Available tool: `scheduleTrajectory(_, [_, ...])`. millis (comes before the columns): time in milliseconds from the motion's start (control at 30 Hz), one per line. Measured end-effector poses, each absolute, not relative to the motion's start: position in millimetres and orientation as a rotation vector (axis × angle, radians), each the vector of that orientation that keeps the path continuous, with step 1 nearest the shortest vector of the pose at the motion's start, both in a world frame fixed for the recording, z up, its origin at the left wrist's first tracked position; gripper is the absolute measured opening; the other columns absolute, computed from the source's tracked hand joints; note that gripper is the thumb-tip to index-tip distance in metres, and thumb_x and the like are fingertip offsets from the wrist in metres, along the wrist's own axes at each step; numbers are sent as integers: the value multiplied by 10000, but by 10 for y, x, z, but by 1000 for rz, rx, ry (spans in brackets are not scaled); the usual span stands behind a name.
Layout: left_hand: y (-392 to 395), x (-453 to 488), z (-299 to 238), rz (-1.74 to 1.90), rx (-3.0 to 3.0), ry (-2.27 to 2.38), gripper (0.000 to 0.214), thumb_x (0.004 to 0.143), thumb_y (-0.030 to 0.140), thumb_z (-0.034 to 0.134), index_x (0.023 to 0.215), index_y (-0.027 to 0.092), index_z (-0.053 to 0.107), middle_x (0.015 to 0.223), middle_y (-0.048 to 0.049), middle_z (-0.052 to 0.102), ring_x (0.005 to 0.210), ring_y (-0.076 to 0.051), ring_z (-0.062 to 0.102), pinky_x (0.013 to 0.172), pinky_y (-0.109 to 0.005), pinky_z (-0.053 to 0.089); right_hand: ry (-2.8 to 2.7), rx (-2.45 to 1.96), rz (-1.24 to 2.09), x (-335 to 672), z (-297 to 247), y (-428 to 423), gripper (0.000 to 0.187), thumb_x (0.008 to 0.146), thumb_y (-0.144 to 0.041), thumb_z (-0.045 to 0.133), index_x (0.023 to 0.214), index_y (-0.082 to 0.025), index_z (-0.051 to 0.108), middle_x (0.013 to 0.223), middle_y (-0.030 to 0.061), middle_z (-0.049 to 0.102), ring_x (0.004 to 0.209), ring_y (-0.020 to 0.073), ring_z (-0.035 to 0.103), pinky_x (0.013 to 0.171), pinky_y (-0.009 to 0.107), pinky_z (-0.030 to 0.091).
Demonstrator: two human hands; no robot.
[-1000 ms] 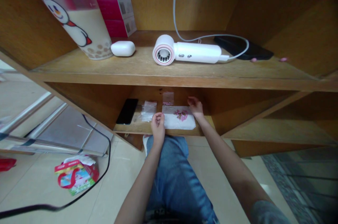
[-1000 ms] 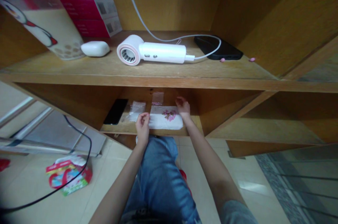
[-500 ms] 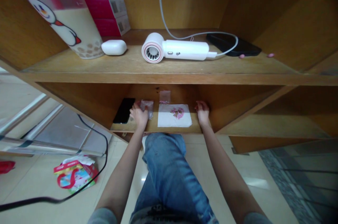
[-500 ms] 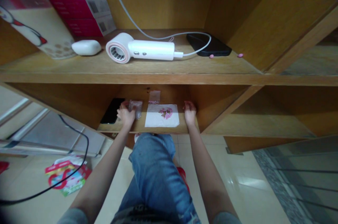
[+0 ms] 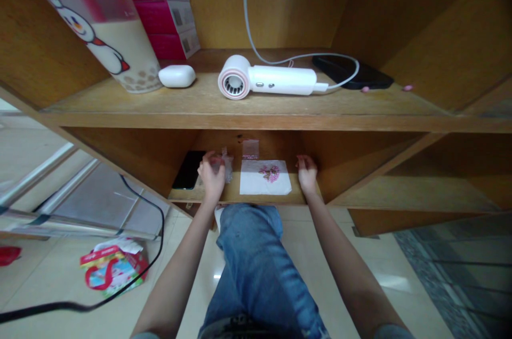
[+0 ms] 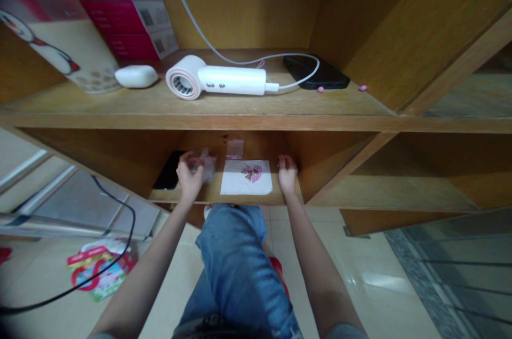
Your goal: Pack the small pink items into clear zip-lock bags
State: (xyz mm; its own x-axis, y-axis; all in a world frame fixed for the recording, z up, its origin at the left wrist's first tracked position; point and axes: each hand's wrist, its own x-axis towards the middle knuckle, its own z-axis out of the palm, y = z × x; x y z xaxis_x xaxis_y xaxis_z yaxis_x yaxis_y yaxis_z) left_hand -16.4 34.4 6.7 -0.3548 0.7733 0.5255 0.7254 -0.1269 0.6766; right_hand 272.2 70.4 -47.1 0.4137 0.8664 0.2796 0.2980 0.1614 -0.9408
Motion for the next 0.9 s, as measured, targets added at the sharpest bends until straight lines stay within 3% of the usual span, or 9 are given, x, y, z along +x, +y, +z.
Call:
scheduleTrajectory(67, [191,-101,115,1558,1870,1987,236,759,255,498,987,195,510,943,-57,608,914,-208,527,829,-342,339,-1157,-1394,491,2632,-370,610,293,781,-442,456,808,-173,567,707,31,568,638,152,501,615,267,378])
scheduleTrajectory(133, [30,-19,105,1538,1995,1911,216,761,267,515,965,199,537,857,-51,617,869,-210,528,814,-346,339,-1205,-1355,552,2485,-262,468,277,773,-438,476,775,-178,570,703,42,583,639,165,512,599,271,384])
scheduleTrajectory(367, [-365,230,-236,1446,2315,1623,181,781,211,512,945,225,586,813,-48,640,789,-183,547,776,-332,332,-1400,-1091,1197,1818,-68,-82,276,787,-466,480,789,-209,580,696,10,579,523,112,471,462,225,375])
scheduleTrajectory(467, [-470,230,-357,1435,2365,1568,195,784,190,511,956,238,590,821,-46,645,785,-177,551,760,-325,336,-1369,-1067,1228,1657,-88,-182,297,815,-465,438,783,-200,568,694,7,579,484,94,451,453,222,376])
scheduleTrajectory(700, [-600,112,-464,1354,2404,1566,218,776,196,519,988,229,559,825,-46,638,785,-180,562,751,-327,365,-1336,-1027,1298,1542,-260,-256,227,762,-420,543,752,-194,540,578,-21,522,516,104,482,468,213,385])
scheduleTrajectory(767, [-592,113,-422,1352,2372,1565,307,758,252,554,1062,219,519,928,-71,623,868,-204,556,780,-346,373,-1332,-1037,1294,1565,-282,-278,226,758,-414,551,747,-188,543,571,-26,514,502,98,468,468,212,381])
scheduleTrajectory(900, [-546,148,-274,1243,2338,1534,693,676,402,638,1268,204,339,1203,-130,502,1108,-268,442,897,-406,332,-1371,-1031,1301,1655,-251,-337,206,753,-391,559,735,-186,558,587,-23,526,527,104,483,488,216,386])
